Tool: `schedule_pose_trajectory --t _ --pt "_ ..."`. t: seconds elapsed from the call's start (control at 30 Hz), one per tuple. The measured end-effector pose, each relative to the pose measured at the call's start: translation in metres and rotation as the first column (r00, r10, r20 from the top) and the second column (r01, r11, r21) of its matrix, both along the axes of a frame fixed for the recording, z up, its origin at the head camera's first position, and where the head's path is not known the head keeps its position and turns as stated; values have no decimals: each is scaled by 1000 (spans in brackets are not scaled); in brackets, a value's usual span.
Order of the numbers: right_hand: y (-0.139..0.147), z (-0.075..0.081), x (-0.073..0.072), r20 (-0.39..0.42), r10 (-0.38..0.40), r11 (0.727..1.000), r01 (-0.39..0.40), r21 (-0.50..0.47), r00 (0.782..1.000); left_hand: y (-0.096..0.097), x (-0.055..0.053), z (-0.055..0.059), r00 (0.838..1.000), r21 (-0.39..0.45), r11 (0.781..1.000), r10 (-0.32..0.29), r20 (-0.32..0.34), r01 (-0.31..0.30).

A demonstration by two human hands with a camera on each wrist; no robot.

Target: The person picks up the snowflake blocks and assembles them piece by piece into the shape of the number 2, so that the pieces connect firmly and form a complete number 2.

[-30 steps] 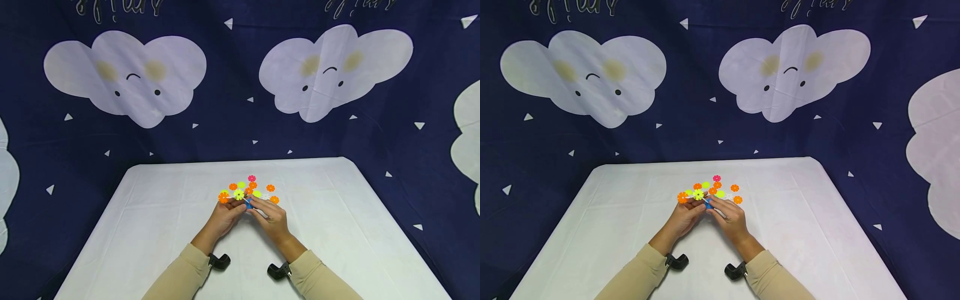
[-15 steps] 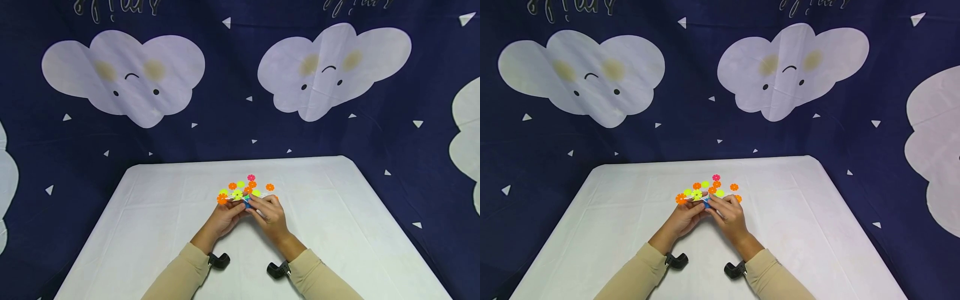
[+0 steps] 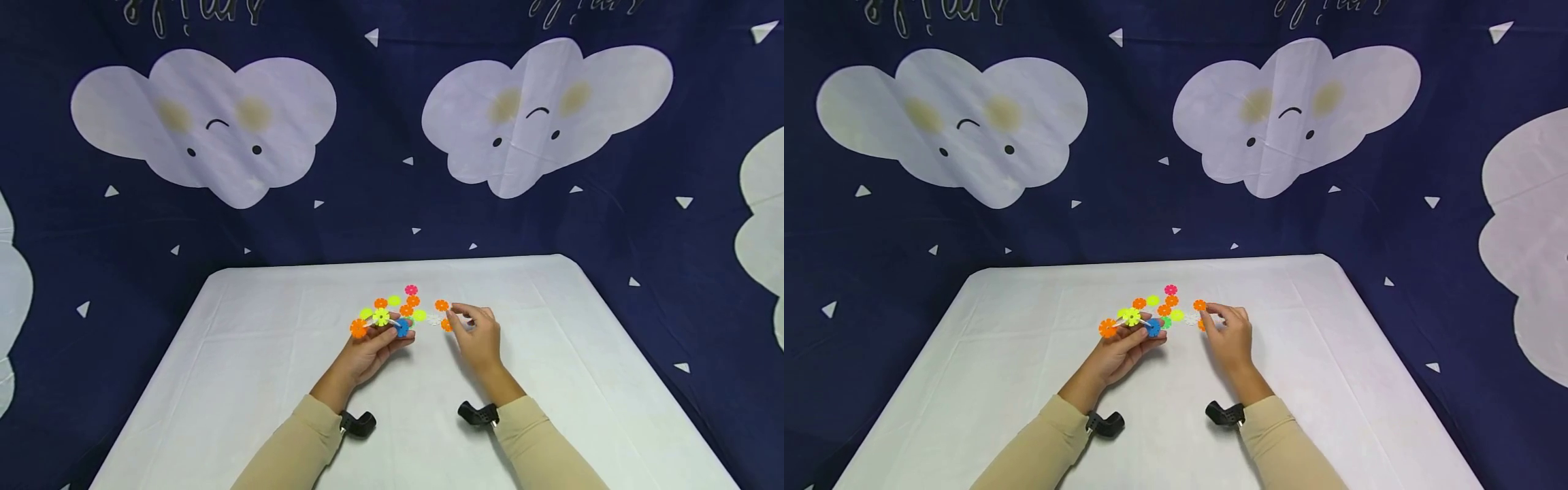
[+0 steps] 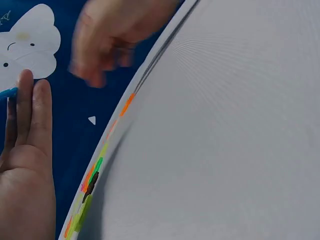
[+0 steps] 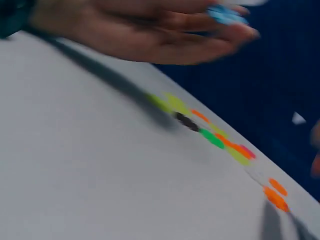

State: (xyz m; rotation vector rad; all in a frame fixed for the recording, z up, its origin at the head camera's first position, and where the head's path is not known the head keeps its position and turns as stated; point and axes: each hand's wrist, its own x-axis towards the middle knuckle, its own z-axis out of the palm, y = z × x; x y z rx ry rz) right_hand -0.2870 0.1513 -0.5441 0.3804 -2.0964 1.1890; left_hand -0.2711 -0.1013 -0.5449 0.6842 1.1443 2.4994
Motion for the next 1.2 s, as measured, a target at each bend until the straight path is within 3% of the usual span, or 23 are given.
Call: schedule_pose_trajectory --t 0.1,0.2,0.33,0.63,0.8,0.97,1.07,1.13,1.2 --pt "13 -3 -2 220 -75 992 50 118 973 -1 -2 0 998 -15 1000 -28 -62 27" --pt "17 -6 -3 315 -81 972 4 236 946 -1 -3 0 995 -28 998 -50 -86 48" --pt "13 -10 -5 299 -42 951 -53 303 953 -1 -3 0 993 -35 998 -55 -100 52" --pt "6 -9 -3 237 45 951 -114 287 970 -1 -3 0 993 -84 996 -33 -112 24" --pt "4 -8 -1 228 123 957 -176 229 966 -1 -3 -1 993 -81 996 -35 -109 27" --pt "0 -3 2 276 232 965 -257 55 933 -2 -3 0 993 -97 995 -35 -111 24" --pt "-3 -1 5 318 318 948 -297 -112 893 -3 -3 0 997 -104 995 -7 -80 -2" --pt "-7 0 7 334 391 916 -331 -226 858 -3 -3 1 999 -101 994 32 -44 -37" --pt "-10 2 9 333 474 868 -369 -333 815 -3 -2 1 997 -100 992 78 -16 -79"
